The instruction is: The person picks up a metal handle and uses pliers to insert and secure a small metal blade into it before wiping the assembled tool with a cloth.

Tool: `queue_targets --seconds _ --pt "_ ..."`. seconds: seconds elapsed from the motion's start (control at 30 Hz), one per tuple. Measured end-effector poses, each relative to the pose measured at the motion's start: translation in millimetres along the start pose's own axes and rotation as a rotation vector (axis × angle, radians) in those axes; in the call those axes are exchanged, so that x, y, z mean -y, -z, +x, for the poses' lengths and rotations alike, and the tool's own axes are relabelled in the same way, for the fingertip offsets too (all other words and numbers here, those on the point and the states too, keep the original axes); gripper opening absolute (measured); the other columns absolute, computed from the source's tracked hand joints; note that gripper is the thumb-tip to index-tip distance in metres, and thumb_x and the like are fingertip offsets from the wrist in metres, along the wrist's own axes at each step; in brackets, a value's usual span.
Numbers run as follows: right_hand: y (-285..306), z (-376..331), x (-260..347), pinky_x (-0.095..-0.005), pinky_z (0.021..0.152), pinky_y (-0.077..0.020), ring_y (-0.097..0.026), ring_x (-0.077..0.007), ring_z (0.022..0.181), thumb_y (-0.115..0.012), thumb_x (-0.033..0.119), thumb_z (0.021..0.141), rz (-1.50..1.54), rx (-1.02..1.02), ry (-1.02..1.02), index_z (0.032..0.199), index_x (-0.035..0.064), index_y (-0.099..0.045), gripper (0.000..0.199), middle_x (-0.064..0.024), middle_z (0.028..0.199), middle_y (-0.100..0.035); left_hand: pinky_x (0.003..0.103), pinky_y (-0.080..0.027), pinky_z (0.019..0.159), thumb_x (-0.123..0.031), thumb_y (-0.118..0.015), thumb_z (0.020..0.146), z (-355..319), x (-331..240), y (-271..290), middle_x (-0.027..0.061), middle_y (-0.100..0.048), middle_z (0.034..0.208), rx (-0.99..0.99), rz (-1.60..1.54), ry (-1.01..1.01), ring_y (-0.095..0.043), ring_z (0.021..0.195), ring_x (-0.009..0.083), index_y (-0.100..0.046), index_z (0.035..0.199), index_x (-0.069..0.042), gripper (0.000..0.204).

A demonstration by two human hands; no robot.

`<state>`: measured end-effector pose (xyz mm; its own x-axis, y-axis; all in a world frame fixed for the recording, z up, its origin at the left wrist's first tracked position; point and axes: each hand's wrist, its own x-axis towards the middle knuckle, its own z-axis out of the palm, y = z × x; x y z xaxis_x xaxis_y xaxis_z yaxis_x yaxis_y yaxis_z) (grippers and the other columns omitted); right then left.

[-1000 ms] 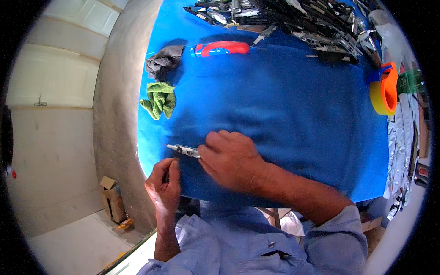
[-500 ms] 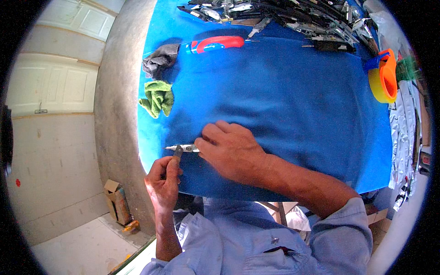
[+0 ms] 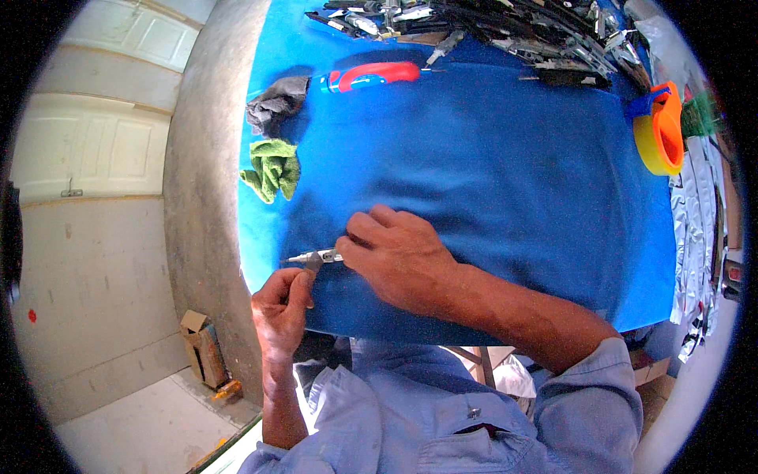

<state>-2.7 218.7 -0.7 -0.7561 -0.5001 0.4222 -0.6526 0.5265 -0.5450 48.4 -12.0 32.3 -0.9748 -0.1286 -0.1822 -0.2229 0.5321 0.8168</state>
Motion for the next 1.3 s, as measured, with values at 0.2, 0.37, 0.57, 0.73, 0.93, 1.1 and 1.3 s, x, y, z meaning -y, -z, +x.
queue_targets --seconds 0.2,0.37,0.57,0.73,0.93,1.1,1.3 --pt "0.1 -0.8 -0.1 -0.0364 0.074 -0.0497 -0.058 -0.0247 0.084 -0.079 0.013 0.082 -0.009 0.001 -0.005 0.107 0.0069 -0.072 0.027 -0.0055 0.095 -0.061 0.022 -0.044 0.056 -0.013 -0.072 0.102 1.4 3.3 -2.5 -0.0016 -0.064 0.07 -0.029 -0.037 -0.031 -0.055 0.064 0.0043 -0.075 0.1 0.0 0.013" --pt "-3.4 -2.3 -0.7 -0.0407 0.073 -0.0488 -0.059 -0.0272 0.088 -0.069 0.018 0.08 -0.011 -0.004 -0.001 0.104 0.0095 -0.067 0.025 -0.0058 0.095 -0.057 0.022 -0.044 0.057 -0.011 -0.072 0.102 5.8 5.9 -5.3 -0.001 -0.064 0.071 -0.024 -0.091 -0.054 -0.056 0.064 0.0046 -0.075 0.102 0.0 0.011" --pt "-2.8 -2.1 -0.6 -0.0405 0.072 -0.0482 -0.057 -0.027 0.087 -0.069 0.019 0.081 -0.006 -0.003 0.002 0.103 0.01 -0.067 0.024 -0.0054 0.094 -0.056 0.022 -0.044 0.057 -0.009 -0.072 0.101 1.9 6.2 -4.2 -0.0019 -0.065 0.072 -0.017 -0.053 -0.046 -0.055 0.065 0.0036 -0.076 0.102 0.0 0.01" --pt "-3.0 -2.8 -0.4 -0.0406 0.072 -0.0481 -0.057 -0.0274 0.087 -0.069 0.019 0.081 -0.008 0.002 0.008 0.102 0.0102 -0.067 0.024 -0.0054 0.094 -0.055 0.021 -0.043 0.058 -0.008 -0.07 0.102 1.0 2.5 -0.6 -0.0011 -0.066 0.073 0.014 -0.062 -0.009 -0.056 0.065 0.0041 -0.074 0.096 0.0 0.011" --pt "-3.1 -2.5 -0.7 -0.0405 0.073 -0.0486 -0.058 -0.0278 0.088 -0.07 0.018 0.08 0.002 0.016 -0.01 0.102 0.01 -0.066 0.023 -0.0059 0.095 -0.056 0.021 -0.042 0.057 -0.009 -0.074 0.099 -2.5 8.3 2.1 -0.0034 -0.065 0.071 0.021 -0.058 -0.013 -0.053 0.065 0.0025 -0.076 0.097 -0.001 0.009" --pt "-1.5 -2.8 -0.7 -0.0409 0.074 -0.0489 -0.058 -0.028 0.088 -0.07 0.018 0.081 0.015 0.021 -0.013 0.103 0.0093 -0.067 0.024 -0.0063 0.095 -0.056 0.021 -0.043 0.057 -0.013 -0.074 0.101 4.7 5.3 -0.2 -0.0023 -0.066 0.072 -0.02 -0.196 0.012 -0.054 0.064 0.0036 -0.075 0.1 0.0 0.012" --pt "0.6 -1.6 -0.4 -0.0371 0.074 -0.0495 -0.057 -0.0252 0.084 -0.079 0.013 0.084 0.011 0.029 -0.022 0.107 0.0078 -0.071 0.025 -0.0051 0.096 -0.061 0.022 -0.044 0.057 -0.013 -0.073 0.102 5.7 2.0 -2.9 -0.0017 -0.065 0.072 0.005 -0.112 0.006 -0.055 0.064 0.0039 -0.075 0.101 0.0 0.013"
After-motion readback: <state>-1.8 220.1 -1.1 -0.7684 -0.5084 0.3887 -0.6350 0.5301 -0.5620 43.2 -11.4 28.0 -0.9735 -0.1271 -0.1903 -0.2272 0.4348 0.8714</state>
